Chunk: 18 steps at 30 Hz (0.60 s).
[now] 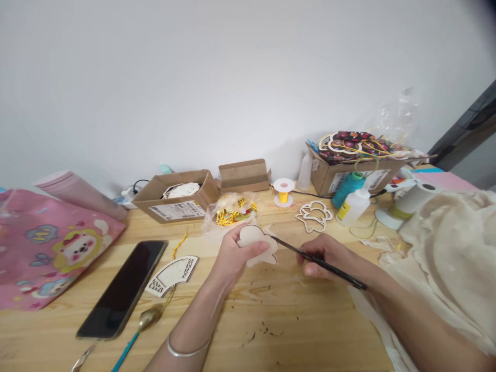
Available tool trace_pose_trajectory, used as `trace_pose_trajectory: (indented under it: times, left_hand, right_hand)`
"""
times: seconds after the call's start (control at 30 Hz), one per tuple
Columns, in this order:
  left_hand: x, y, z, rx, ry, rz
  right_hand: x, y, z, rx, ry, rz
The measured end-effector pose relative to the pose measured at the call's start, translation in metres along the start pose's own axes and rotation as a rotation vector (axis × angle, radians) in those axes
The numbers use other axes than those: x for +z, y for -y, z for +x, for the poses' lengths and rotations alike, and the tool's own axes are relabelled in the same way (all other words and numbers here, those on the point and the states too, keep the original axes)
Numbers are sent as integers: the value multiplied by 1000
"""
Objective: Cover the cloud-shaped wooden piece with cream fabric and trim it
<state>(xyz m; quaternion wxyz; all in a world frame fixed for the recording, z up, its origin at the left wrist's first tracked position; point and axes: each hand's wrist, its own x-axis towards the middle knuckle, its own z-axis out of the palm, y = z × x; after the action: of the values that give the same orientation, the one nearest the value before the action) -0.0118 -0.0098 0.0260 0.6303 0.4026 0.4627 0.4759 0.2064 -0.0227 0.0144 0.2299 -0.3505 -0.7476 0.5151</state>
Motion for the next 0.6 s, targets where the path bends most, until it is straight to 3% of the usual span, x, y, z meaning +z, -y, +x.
trace_pose_trajectory:
  times: [0.33,0.6]
  left_hand:
    - [0,-4,-2,-18,24,40]
    - [-3,-4,-2,-53,72,40]
  right_hand:
    - [-5,3,1,1,-16,-190]
    - [-8,6,-2,-89,-57,-352]
